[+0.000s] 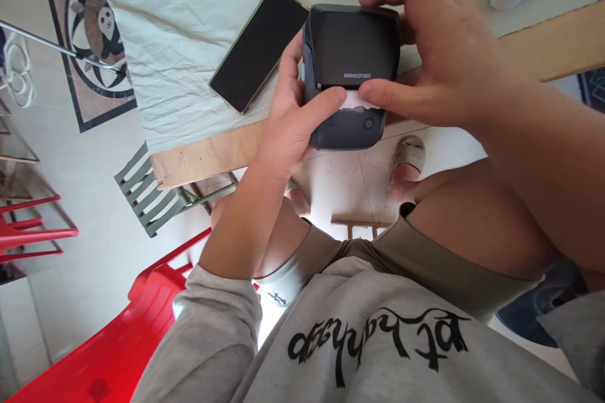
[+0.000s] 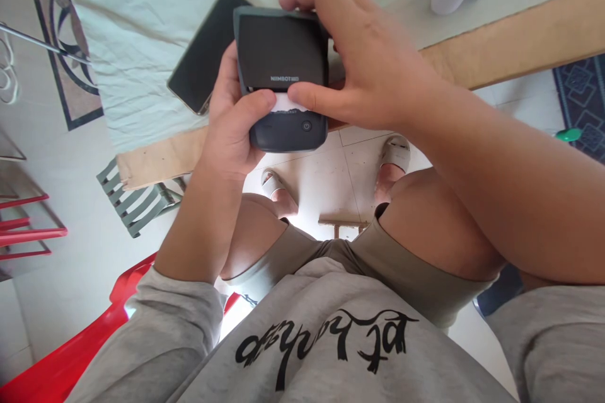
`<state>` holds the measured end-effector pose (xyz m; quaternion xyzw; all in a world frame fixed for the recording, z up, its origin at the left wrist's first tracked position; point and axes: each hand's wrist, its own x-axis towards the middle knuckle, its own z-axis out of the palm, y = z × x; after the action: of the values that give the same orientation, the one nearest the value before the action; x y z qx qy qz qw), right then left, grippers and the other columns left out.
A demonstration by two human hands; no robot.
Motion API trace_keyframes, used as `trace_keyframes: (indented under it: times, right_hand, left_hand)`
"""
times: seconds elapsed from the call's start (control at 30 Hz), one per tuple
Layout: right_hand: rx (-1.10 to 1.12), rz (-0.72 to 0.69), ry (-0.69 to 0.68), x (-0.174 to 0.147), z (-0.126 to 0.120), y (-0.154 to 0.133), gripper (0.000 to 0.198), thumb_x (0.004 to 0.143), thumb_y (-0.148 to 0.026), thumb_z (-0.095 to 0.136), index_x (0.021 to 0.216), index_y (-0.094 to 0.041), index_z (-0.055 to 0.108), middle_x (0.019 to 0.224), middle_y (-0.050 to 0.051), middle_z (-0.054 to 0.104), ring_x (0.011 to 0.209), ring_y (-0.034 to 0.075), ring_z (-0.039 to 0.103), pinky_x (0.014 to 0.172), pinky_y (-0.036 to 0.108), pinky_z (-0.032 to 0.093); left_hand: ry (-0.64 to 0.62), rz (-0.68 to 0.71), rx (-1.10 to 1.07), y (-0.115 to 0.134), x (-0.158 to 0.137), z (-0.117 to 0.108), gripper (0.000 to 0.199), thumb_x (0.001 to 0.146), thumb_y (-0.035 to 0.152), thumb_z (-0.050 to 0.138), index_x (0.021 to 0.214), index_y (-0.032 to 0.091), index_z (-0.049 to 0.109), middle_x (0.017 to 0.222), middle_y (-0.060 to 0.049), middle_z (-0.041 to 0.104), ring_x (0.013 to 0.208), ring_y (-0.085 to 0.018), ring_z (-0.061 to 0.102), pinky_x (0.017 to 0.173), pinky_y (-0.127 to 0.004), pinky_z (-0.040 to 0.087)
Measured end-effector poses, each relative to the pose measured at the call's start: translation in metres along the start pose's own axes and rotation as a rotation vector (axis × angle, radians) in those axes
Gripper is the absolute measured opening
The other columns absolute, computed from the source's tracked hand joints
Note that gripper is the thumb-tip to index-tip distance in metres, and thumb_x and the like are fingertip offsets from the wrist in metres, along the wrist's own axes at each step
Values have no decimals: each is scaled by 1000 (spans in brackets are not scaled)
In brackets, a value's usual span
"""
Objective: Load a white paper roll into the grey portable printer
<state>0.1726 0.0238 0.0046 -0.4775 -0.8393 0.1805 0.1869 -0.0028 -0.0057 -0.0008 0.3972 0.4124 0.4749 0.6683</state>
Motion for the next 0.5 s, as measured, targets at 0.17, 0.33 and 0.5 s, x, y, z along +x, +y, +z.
trace_keyframes:
  times: [0.17,0.33,0.5]
  right_hand:
    - [168,50,-12,2,6,5,71,69,-64,38,127,-25,27,119,-3,38,88,-12,35,73,0,33]
    - [218,17,-4,3,9,9,73,69,-65,39,127,-23,27,116,-2,40,87,-13,35,72,-1,32]
    - [295,-57,-77,3,8,9,73,73,-66,29,133,-25,20,120,-1,36,96,-12,36,78,-2,35]
  left_hand:
    - [-6,18,12,-2,0,-1,35,65,24,64,96,31,49,95,4,55,79,-5,53,70,-17,45]
    - [-5,15,10,-3,0,-2,39,65,21,63,100,32,50,100,5,57,81,-5,56,69,-17,46]
    - [-44,33,-4,-4,-1,-5,51,67,19,62,114,32,45,100,5,56,86,-5,59,72,-18,47]
